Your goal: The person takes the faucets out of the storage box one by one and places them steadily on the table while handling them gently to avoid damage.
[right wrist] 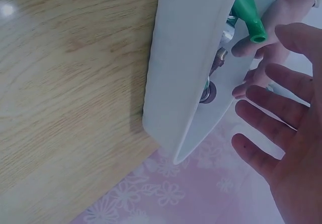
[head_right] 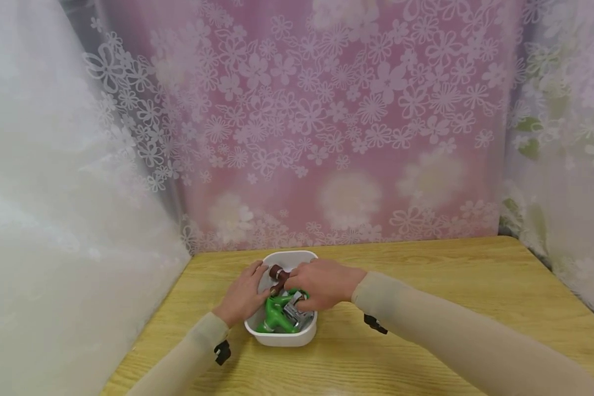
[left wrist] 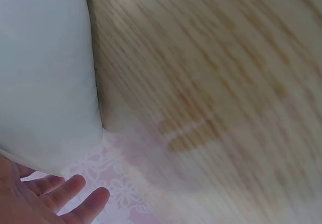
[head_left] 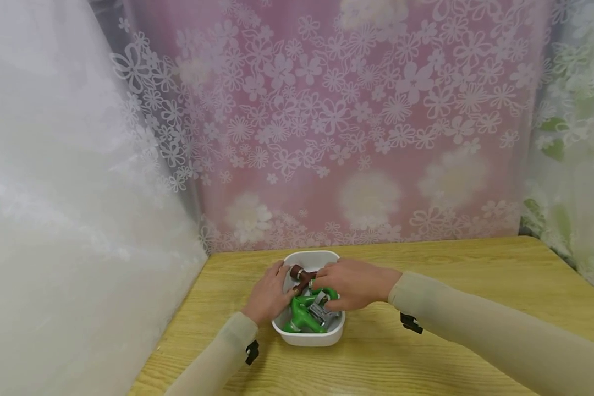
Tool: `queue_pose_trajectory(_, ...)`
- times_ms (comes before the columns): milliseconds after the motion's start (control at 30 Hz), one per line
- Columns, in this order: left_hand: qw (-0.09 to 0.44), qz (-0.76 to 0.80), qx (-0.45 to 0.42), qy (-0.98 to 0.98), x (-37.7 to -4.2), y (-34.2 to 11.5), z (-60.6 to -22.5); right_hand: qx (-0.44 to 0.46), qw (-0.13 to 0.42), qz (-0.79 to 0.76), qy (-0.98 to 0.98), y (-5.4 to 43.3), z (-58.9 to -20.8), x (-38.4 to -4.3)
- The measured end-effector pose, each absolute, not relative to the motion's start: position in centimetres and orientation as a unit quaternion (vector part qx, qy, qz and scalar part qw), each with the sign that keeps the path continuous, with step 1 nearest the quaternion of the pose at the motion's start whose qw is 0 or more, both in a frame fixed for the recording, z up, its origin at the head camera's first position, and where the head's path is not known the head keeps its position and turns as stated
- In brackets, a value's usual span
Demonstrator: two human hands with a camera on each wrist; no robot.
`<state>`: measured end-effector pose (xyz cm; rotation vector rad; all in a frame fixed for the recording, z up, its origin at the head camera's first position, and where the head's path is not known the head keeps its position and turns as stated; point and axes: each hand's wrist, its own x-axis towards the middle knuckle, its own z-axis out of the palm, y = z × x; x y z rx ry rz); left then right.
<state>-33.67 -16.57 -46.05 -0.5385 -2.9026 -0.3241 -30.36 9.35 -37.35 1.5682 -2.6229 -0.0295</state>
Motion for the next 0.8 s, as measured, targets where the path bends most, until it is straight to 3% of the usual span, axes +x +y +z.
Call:
queue_pose_trajectory(267, 0.075, -0.110, -0.187, -0.973, -33.7, -16.4, -45.8, 0.524, -0.004, 0.006, -0.852, 7.4, -37.5, -30.7)
queue_pose_trajectory(800, 0.082, -0.115, -0.194, -0.971, -33.6, -16.7, -46.2, 0.548, -0.035, -0.032, -0.835, 3.7, -38.2, -30.4)
